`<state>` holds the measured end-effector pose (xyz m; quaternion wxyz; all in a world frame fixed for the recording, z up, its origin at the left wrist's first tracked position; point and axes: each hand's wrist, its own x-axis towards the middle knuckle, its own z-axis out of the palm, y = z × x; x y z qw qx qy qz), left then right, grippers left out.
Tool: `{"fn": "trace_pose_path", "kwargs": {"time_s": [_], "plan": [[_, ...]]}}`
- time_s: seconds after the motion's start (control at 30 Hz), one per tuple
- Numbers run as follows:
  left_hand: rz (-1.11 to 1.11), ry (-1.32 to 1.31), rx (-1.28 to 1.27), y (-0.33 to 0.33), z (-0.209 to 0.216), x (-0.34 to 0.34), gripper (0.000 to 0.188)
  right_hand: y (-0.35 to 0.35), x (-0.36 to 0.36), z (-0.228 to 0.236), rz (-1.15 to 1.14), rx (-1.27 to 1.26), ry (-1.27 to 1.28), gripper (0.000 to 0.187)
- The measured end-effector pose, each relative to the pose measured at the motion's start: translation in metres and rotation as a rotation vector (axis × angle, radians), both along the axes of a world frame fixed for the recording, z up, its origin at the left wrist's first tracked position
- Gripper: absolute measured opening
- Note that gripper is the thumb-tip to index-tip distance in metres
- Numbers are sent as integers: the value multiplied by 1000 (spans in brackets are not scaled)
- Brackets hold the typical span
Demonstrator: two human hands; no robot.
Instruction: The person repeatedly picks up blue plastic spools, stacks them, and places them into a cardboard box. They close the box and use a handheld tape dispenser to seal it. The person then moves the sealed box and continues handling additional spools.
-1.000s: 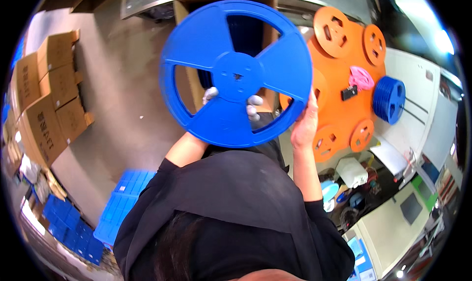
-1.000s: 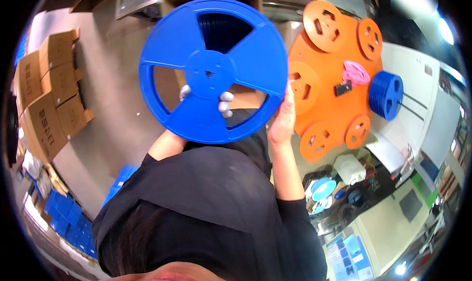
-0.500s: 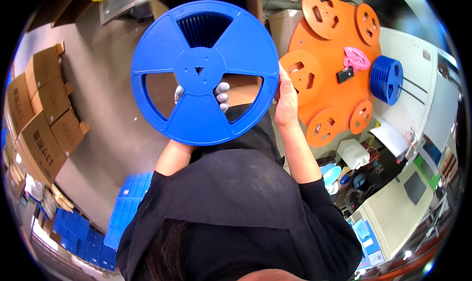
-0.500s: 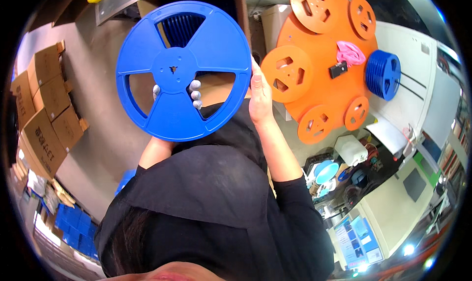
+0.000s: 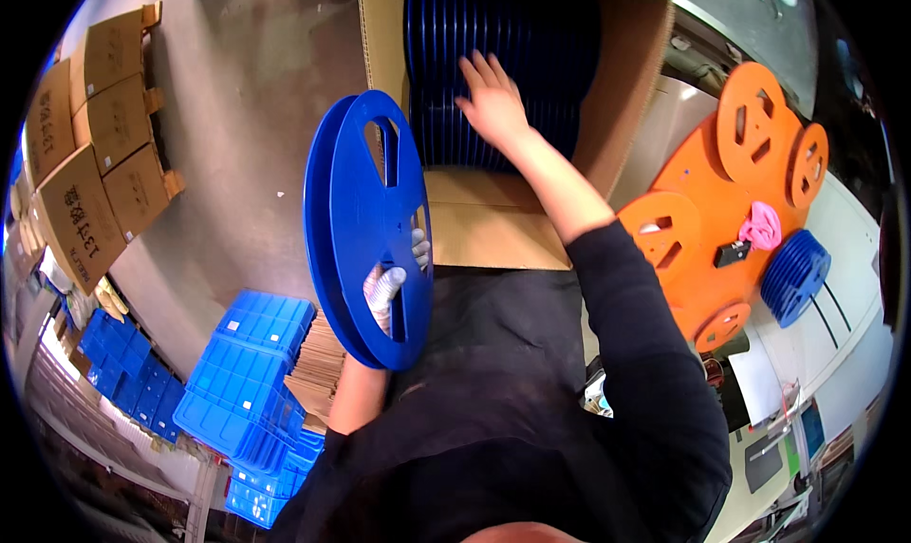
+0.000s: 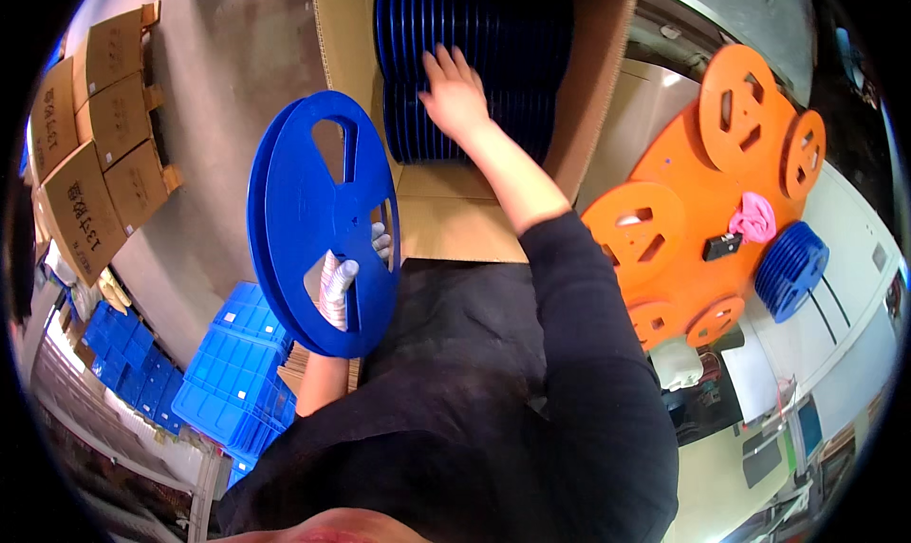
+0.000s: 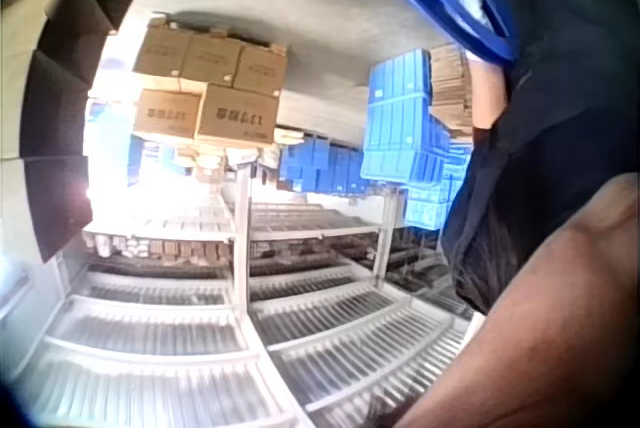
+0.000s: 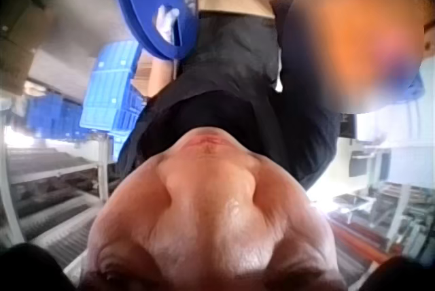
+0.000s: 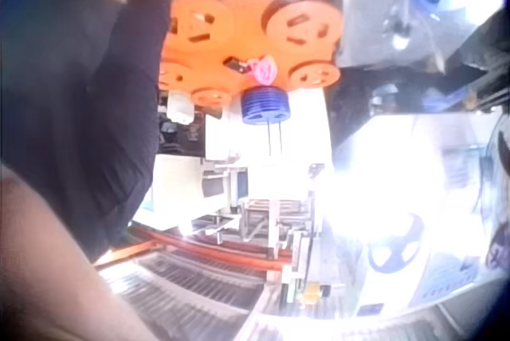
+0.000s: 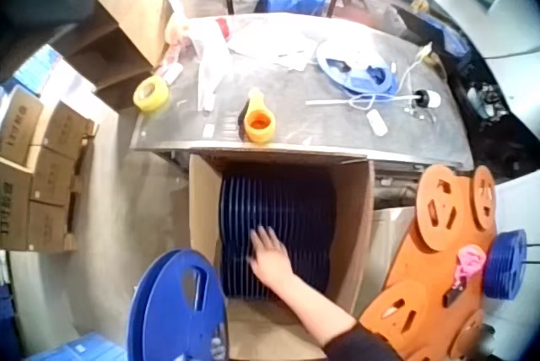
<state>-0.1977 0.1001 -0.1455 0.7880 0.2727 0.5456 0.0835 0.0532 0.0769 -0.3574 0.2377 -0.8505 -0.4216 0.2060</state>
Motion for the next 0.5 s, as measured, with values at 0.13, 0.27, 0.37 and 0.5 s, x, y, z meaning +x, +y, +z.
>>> {"fn": "trace_pose_path", "kwargs": {"time_s": [0.13, 0.27, 0.37, 0.5], "plan": [[-72, 37, 130, 8, -24, 42, 85, 81, 35, -41, 443, -249, -475, 70], [-166, 35, 337, 28, -54, 68, 75, 74, 61, -46, 540, -116, -572, 61], [-240, -27, 343, 55, -83, 95, 65, 49, 67, -69, 555, -381, -488, 63], [-104, -97, 267, 67, -119, 130, 62, 44, 71, -77, 521, -337, -445, 61]]}}
